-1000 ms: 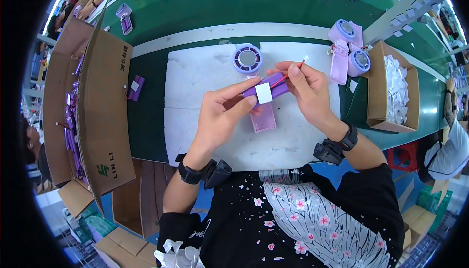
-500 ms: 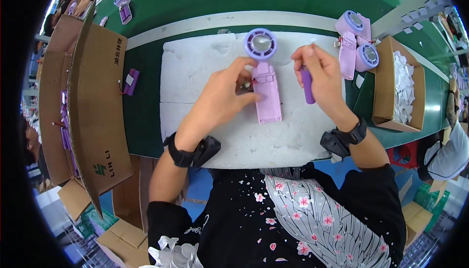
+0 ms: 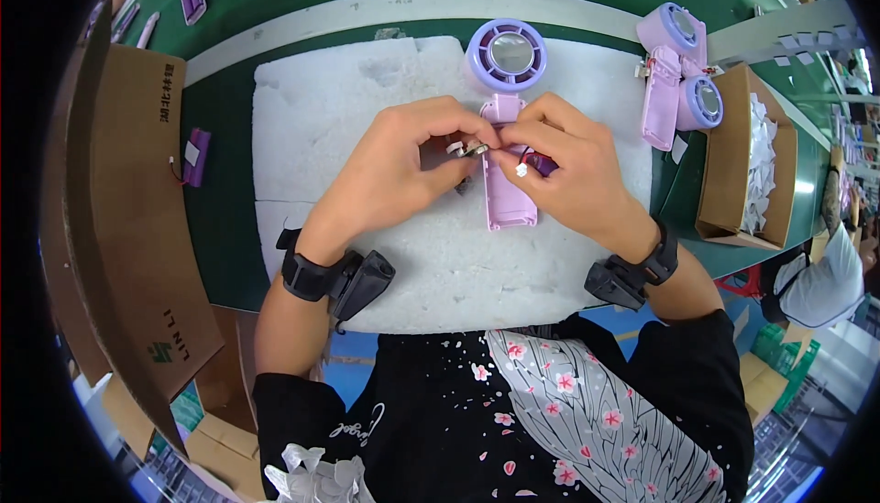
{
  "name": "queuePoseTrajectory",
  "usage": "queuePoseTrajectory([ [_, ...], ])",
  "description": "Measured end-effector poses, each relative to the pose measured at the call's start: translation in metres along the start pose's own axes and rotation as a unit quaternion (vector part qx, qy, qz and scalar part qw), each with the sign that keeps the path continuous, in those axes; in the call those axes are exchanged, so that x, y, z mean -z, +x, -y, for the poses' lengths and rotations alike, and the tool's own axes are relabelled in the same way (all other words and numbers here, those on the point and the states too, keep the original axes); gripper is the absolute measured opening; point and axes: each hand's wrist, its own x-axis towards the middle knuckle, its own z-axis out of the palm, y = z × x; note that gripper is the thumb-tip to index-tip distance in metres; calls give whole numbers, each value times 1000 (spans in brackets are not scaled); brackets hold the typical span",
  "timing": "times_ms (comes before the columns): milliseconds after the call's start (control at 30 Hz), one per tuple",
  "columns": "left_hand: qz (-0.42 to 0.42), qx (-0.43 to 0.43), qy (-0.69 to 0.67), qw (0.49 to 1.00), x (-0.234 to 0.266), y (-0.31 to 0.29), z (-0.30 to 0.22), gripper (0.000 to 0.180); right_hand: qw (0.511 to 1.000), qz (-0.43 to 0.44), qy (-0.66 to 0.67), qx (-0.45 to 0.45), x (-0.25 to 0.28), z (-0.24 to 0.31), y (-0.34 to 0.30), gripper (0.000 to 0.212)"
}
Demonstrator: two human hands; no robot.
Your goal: The person assembles handheld fans by connecting battery packs to circuit boards, testing the lights, and pressing the batteries into the fan housings. They repeat this process for multiple units, placing each assembled fan onto a conveyor belt.
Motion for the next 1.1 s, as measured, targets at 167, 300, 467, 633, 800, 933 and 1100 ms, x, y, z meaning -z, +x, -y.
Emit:
queuePoseTrajectory([
  [167,-40,23,-53,998,-5,-1,-9,24,999,30,-9,-21,4,4,2,17],
  [300,16,-18,37,999,4,-3,-8,29,998,48,-19,-36,6,7,2,16],
  [467,-73,-103,91,988,2,-3,3,31,998,44,-38,2,7,7,2,15],
  [633,17,-58,97,993,3,-4,-6,26,997,43,-26,54,12,6,2,17],
  [800,-28,-69,42,996,-9,-1,-4,17,993,26,-82,79,12,4,0,24],
  [933,-13,-62,29,998,-10,-1,-8,14,991,-27,-113,70,7,7,-1,33],
  [1100,-21,-79,95,992,-14,-3,-15,11,987,-35,-131,86,2,0,-1,39],
])
